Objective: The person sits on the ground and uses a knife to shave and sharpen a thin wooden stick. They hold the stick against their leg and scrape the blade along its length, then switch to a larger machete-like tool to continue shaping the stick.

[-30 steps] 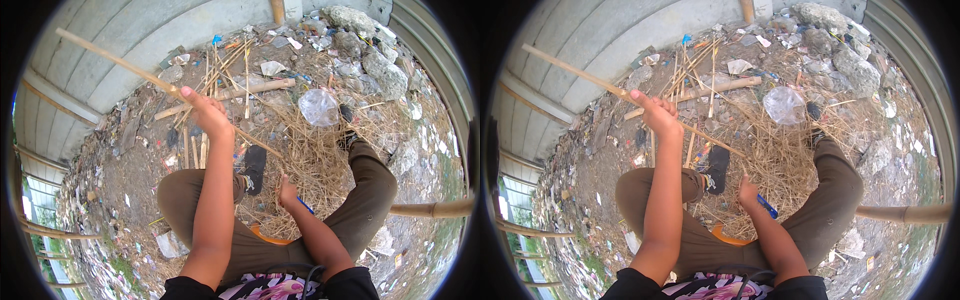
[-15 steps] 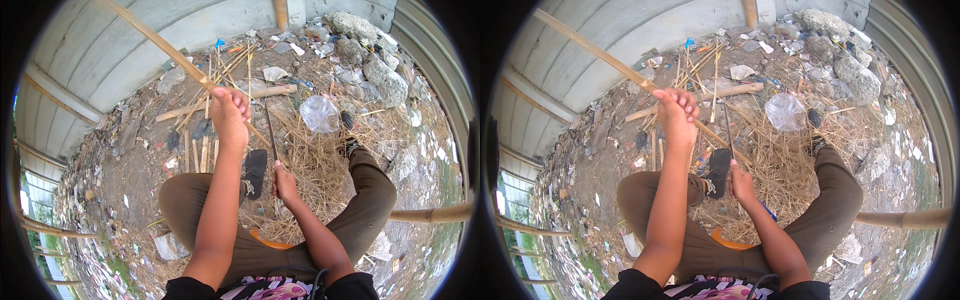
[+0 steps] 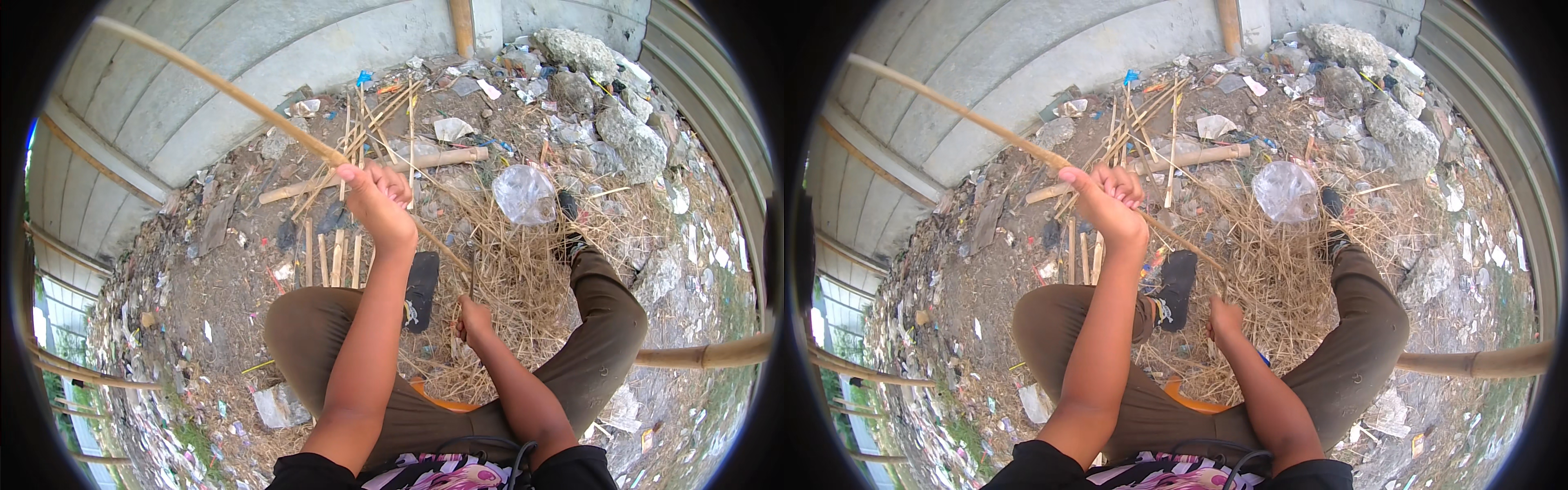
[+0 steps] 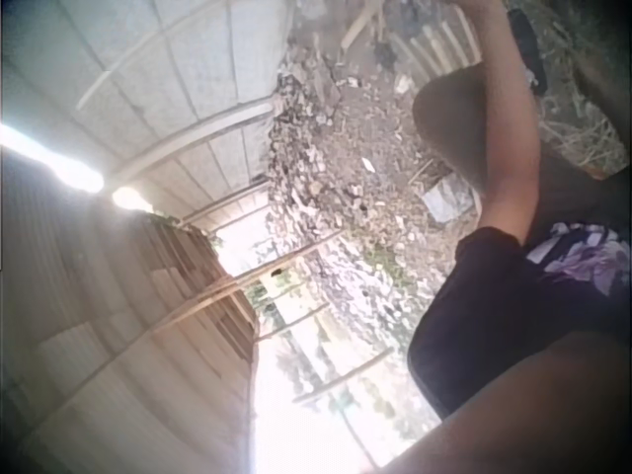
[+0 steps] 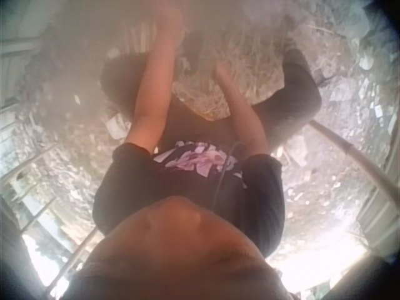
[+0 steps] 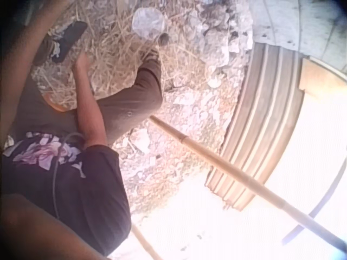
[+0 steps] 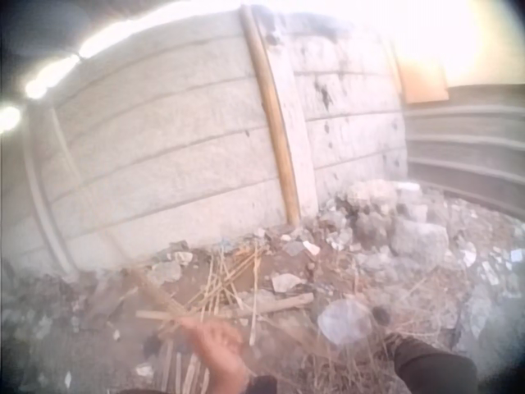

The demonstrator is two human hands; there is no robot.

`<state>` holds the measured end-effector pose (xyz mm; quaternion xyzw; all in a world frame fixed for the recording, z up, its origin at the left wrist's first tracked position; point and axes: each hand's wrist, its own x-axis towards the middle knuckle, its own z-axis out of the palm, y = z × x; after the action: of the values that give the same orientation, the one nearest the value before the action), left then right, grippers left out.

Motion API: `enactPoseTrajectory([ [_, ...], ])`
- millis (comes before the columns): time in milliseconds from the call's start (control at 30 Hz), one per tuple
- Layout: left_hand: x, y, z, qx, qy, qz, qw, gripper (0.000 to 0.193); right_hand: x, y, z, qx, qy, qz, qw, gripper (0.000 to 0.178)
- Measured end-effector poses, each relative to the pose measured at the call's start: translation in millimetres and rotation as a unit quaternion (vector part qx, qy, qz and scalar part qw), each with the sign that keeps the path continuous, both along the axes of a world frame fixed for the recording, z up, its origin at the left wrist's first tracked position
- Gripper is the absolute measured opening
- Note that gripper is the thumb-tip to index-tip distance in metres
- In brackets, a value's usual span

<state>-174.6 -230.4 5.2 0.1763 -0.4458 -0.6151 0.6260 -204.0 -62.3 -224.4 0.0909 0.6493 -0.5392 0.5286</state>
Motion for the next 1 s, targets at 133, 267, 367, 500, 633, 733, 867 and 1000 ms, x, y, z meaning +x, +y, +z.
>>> enactPoseTrajectory([
  [133, 4.2, -8.8, -5.1, 0.014, -0.011, -0.081, 0.997, 0.073, 1.3, -0.9, 52.7, -0.122, 0.068, 0.065, 0.988, 0.028],
  [267, 4.3, -9.4, -2.5, 0.03, -0.037, -0.149, 0.988, 0.073, 5.2, -2.6, 63.5, -0.174, 0.151, 0.104, 0.968, 0.023],
  [367, 2.5, -5.8, 0.7, 0.058, -0.067, -0.176, 0.98, 0.074, 26.8, 0.9, 43.9, -0.135, 0.171, 0.074, 0.973, 0.022],
  [500, 9.6, -9.5, 2.6, 0.066, -0.068, -0.179, 0.979, 0.075, 28.4, -3.0, 44.8, -0.142, 0.119, 0.077, 0.98, 0.019],
  [633, 11.5, -10.7, -4.7, 0.034, -0.055, -0.27, 0.961, 0.074, 13.3, 3.4, 83.8, -0.178, 0.247, 0.125, 0.944, 0.029],
  [733, 2.2, -2.8, -5.0, 0.013, -0.059, -0.303, 0.951, 0.075, 18.3, -0.2, 85.0, -0.195, 0.315, 0.097, 0.924, 0.037],
  [867, 3.3, -3.1, -2.7, 0.023, -0.067, -0.273, 0.959, 0.076, 13.3, 6.7, 49.8, -0.053, 0.19, 0.105, 0.975, 0.031],
  [1000, 2.9, -3.4, -6.2, 0.009, -0.067, -0.315, 0.947, 0.076, 8.6, 5.2, 75.4, -0.13, 0.291, 0.125, 0.94, 0.033],
])
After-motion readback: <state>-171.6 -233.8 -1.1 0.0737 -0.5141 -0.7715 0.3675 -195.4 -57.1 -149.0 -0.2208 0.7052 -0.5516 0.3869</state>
